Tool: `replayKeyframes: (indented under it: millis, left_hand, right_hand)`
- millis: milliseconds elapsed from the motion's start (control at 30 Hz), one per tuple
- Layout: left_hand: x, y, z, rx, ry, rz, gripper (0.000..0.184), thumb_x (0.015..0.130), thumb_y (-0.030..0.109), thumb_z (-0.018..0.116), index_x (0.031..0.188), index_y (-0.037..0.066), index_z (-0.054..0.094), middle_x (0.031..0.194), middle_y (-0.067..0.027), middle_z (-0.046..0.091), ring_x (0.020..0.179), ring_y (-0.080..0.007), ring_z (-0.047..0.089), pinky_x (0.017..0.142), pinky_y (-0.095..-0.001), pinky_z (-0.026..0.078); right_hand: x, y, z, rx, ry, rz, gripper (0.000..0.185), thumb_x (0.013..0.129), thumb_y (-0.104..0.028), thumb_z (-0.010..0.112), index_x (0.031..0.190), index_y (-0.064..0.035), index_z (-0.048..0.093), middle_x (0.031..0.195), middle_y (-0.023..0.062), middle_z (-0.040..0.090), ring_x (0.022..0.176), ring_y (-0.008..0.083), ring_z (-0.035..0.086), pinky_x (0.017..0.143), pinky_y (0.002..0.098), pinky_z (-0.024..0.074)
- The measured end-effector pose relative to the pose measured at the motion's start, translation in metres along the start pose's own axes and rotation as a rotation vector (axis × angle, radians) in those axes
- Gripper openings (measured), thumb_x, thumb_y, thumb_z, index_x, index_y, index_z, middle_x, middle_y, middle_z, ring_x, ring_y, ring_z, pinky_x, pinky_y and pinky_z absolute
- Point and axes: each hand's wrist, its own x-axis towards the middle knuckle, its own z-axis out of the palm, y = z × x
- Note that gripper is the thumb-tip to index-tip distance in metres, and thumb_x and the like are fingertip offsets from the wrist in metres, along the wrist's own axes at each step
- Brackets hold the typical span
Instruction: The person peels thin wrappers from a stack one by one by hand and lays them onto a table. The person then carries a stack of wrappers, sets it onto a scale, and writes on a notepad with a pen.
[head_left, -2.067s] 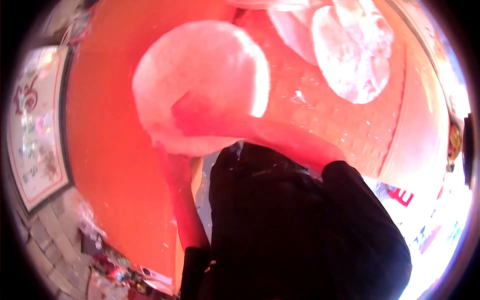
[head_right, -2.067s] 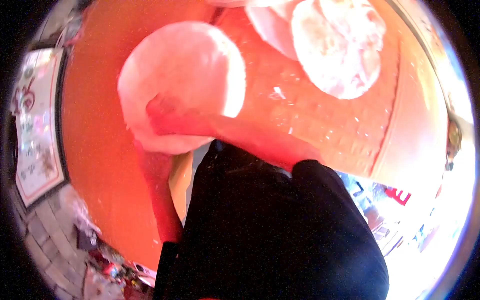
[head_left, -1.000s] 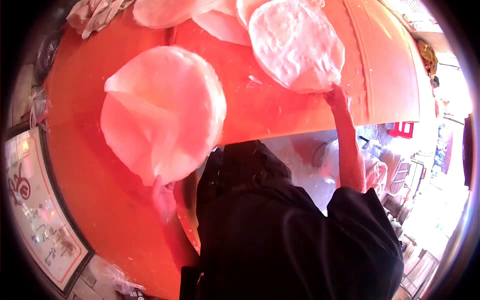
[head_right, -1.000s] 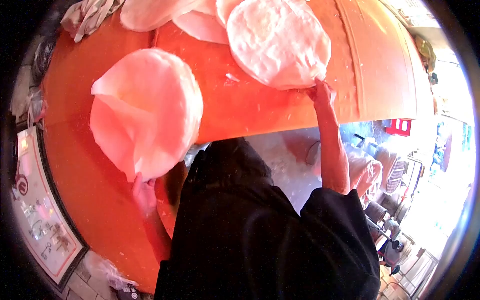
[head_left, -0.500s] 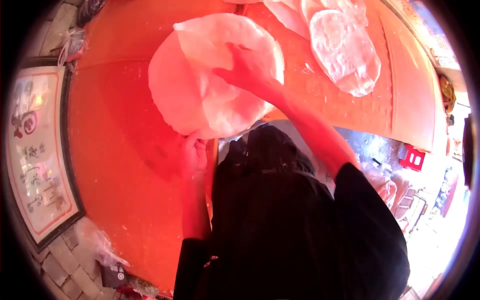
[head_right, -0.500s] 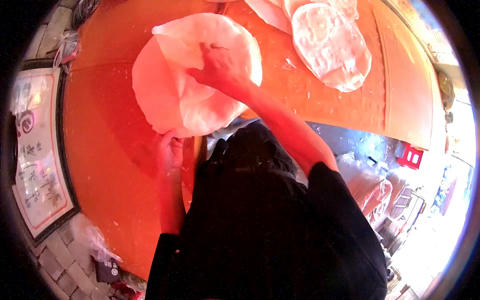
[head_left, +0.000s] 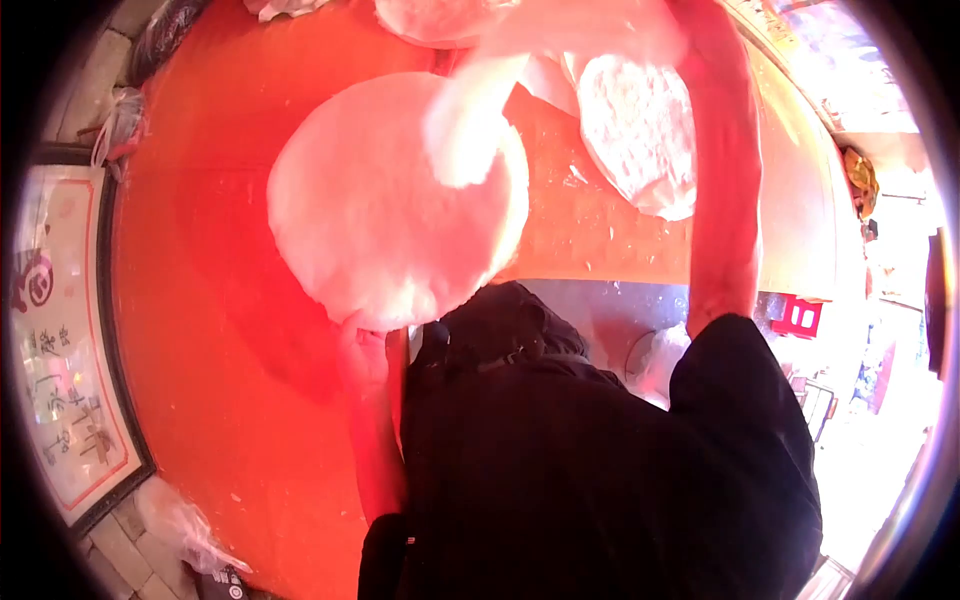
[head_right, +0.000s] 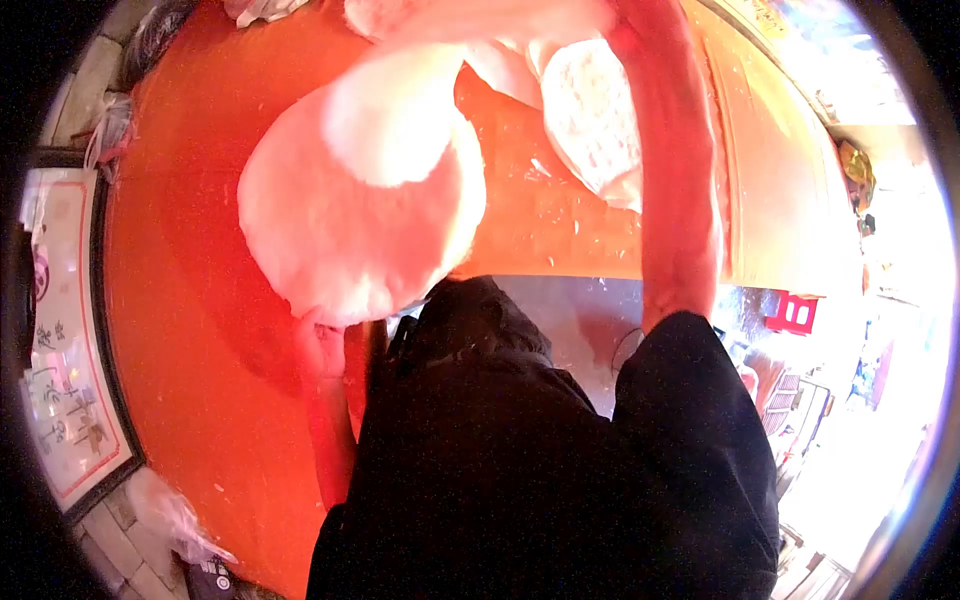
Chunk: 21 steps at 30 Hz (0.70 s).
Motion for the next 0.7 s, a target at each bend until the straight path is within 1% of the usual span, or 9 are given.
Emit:
replayKeyframes:
  millis: [33, 133, 267, 333, 367, 433, 533, 633, 700]
  left_hand:
    - [-0.003, 0.001, 0.004, -0.019, 0.009, -0.004, 0.043, 0.081, -0.002, 0.054, 0.123, 0.001, 0.050, 0.122, -0.0097, 0.057, 0.110, -0.0233, 0.056, 0.092, -0.0381, 0.048]
    - [-0.006, 0.005, 0.006, -0.036, -0.097, -0.039, 0.041, 0.084, 0.003, 0.054, 0.124, 0.002, 0.050, 0.122, -0.0099, 0.057, 0.109, -0.0233, 0.056, 0.090, -0.0387, 0.048]
    - [-0.006, 0.016, 0.018, -0.053, -0.266, -0.090, 0.038, 0.088, 0.011, 0.054, 0.126, 0.004, 0.049, 0.122, -0.0103, 0.057, 0.107, -0.0234, 0.056, 0.086, -0.0396, 0.049]
    - [-0.011, 0.019, 0.036, -0.070, -0.264, -0.043, 0.038, 0.093, 0.019, 0.052, 0.127, 0.004, 0.046, 0.120, -0.0115, 0.057, 0.107, -0.0245, 0.056, 0.086, -0.0400, 0.048]
    - [-0.008, 0.019, 0.040, -0.064, -0.261, -0.047, 0.038, 0.093, 0.019, 0.052, 0.127, 0.004, 0.046, 0.120, -0.0115, 0.057, 0.107, -0.0245, 0.056, 0.086, -0.0400, 0.048]
    - [0.000, 0.019, 0.047, 0.083, -0.350, 0.006, 0.039, 0.095, 0.025, 0.051, 0.127, 0.004, 0.044, 0.119, -0.0122, 0.056, 0.108, -0.0251, 0.055, 0.087, -0.0411, 0.048]
    - [0.008, 0.020, 0.056, 0.279, -0.101, -0.052, 0.040, 0.091, 0.026, 0.057, 0.125, 0.006, 0.046, 0.115, -0.0085, 0.056, 0.102, -0.0231, 0.055, 0.088, -0.0397, 0.047]
    - [0.010, 0.021, 0.047, 0.235, -0.039, -0.098, 0.044, 0.087, 0.028, 0.065, 0.123, 0.009, 0.049, 0.112, -0.0035, 0.058, 0.099, -0.0198, 0.057, 0.082, -0.0360, 0.048]
    - [0.005, 0.019, 0.053, 0.196, 0.036, -0.055, 0.039, 0.087, 0.022, 0.064, 0.122, 0.008, 0.050, 0.111, -0.0032, 0.059, 0.099, -0.0178, 0.057, 0.079, -0.0321, 0.049]
  right_hand:
    - [-0.009, 0.009, -0.028, -0.002, 0.077, -0.064, 0.034, 0.089, -0.024, 0.057, 0.110, 0.0030, 0.059, 0.103, 0.0164, 0.064, 0.090, 0.0221, 0.065, 0.071, 0.0358, 0.0557]
    - [-0.073, 0.032, -0.135, 0.210, 0.280, 0.973, 0.021, 0.083, -0.009, 0.062, 0.102, 0.0000, 0.066, 0.087, 0.0071, 0.066, 0.073, 0.0146, 0.062, 0.062, 0.0255, 0.0516]
    - [-0.245, 0.029, -0.191, -0.002, 0.474, 1.429, 0.018, 0.077, -0.005, 0.064, 0.094, -0.0071, 0.063, 0.077, 0.0025, 0.061, 0.061, 0.0146, 0.058, 0.047, 0.0290, 0.0486]
    - [-0.275, -0.008, -0.187, 0.124, 0.521, 1.585, 0.018, 0.078, -0.007, 0.063, 0.095, -0.0075, 0.060, 0.073, 0.0029, 0.058, 0.056, 0.0146, 0.056, 0.048, 0.0274, 0.0486]
    - [-0.248, -0.045, -0.160, -0.139, 0.506, 1.675, 0.020, 0.079, -0.012, 0.066, 0.097, -0.0055, 0.059, 0.073, 0.0030, 0.057, 0.059, 0.0137, 0.057, 0.046, 0.0263, 0.0465]
    - [-0.236, -0.068, -0.145, -0.415, 0.462, 1.566, 0.028, 0.080, -0.021, 0.070, 0.098, -0.0024, 0.058, 0.071, 0.0030, 0.056, 0.061, 0.0112, 0.055, 0.047, 0.0237, 0.0429]
    - [-0.208, -0.079, -0.103, -0.789, 0.319, 1.091, 0.039, 0.079, -0.025, 0.074, 0.104, 0.0009, 0.058, 0.065, 0.0018, 0.052, 0.058, 0.0088, 0.047, 0.053, 0.0219, 0.0393]
    - [-0.164, -0.102, -0.011, -0.308, -0.132, 1.083, 0.031, 0.081, -0.018, 0.071, 0.104, -0.0007, 0.060, 0.064, 0.0016, 0.055, 0.057, 0.0080, 0.048, 0.051, 0.0239, 0.0404]
    - [-0.161, -0.120, 0.057, -0.100, -0.648, 1.070, 0.038, 0.077, -0.019, 0.074, 0.108, -0.0027, 0.060, 0.068, 0.0061, 0.062, 0.062, 0.0143, 0.059, 0.059, 0.0287, 0.0494]
